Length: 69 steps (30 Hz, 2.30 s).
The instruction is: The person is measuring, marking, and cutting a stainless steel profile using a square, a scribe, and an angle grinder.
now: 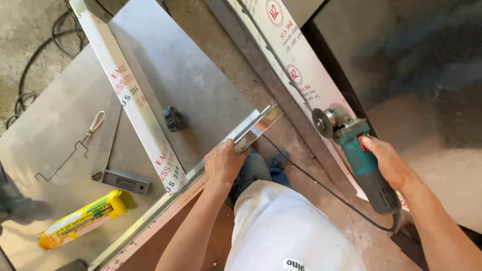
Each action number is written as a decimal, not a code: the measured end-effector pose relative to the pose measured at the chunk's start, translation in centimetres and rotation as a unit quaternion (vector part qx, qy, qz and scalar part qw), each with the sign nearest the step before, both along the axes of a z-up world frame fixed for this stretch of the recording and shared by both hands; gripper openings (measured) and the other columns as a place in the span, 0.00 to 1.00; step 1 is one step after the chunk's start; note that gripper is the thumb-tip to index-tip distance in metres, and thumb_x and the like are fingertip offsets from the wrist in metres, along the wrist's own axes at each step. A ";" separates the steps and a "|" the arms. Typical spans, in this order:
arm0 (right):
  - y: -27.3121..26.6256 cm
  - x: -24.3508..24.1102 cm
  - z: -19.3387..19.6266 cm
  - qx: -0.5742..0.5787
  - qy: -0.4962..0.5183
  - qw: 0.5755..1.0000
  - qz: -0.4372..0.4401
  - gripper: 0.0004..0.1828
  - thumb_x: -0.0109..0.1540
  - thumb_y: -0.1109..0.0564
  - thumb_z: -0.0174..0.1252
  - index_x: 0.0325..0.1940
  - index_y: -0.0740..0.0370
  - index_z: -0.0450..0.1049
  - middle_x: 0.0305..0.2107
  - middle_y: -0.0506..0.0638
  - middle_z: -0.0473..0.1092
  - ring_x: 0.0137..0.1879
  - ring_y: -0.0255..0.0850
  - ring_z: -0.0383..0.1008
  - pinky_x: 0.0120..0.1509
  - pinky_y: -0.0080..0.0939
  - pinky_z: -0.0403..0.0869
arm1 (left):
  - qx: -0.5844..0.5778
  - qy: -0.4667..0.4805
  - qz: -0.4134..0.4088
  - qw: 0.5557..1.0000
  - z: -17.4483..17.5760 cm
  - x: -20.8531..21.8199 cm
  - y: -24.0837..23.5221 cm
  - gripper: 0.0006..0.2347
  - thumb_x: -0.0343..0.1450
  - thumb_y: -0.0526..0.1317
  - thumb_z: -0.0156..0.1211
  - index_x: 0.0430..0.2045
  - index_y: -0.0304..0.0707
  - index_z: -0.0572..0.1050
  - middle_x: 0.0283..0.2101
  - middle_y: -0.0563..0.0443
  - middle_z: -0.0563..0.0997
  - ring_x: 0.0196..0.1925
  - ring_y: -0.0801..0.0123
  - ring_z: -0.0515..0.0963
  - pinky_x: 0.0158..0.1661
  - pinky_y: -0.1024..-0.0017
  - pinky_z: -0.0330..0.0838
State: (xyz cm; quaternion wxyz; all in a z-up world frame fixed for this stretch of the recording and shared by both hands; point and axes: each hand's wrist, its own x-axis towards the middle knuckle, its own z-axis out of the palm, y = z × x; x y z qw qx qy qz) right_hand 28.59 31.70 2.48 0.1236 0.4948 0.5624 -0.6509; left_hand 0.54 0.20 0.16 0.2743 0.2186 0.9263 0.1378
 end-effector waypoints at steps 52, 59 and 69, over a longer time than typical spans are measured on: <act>0.1 -4.4 4.6 0.065 -0.259 0.948 0.170 0.26 0.55 0.52 0.70 0.55 0.61 0.74 0.30 0.57 0.78 0.32 0.46 0.77 0.37 0.49 0.78 | 0.240 -0.504 0.095 0.825 6.3 6.6 7.7 0.19 0.73 0.52 0.61 0.45 0.33 0.81 0.33 0.47 0.82 0.32 0.66 0.80 0.33 0.67 0.76; -0.3 -12.5 9.2 0.096 -0.226 0.927 0.283 0.30 0.50 0.50 0.71 0.54 0.58 0.74 0.37 0.52 0.77 0.40 0.40 0.78 0.47 0.43 0.78 | 0.267 -0.782 0.310 0.469 4.6 10.9 13.6 0.27 0.76 0.59 0.57 0.55 0.32 0.71 0.48 0.44 0.78 0.44 0.63 0.82 0.46 0.63 0.81; -2.8 -18.2 11.7 0.105 -0.268 0.883 0.372 0.31 0.51 0.44 0.73 0.54 0.56 0.74 0.37 0.53 0.78 0.41 0.43 0.81 0.50 0.43 0.78 | 0.307 -0.748 0.366 0.461 5.5 10.1 12.6 0.24 0.77 0.56 0.58 0.49 0.26 0.74 0.41 0.40 0.82 0.38 0.60 0.84 0.44 0.68 0.82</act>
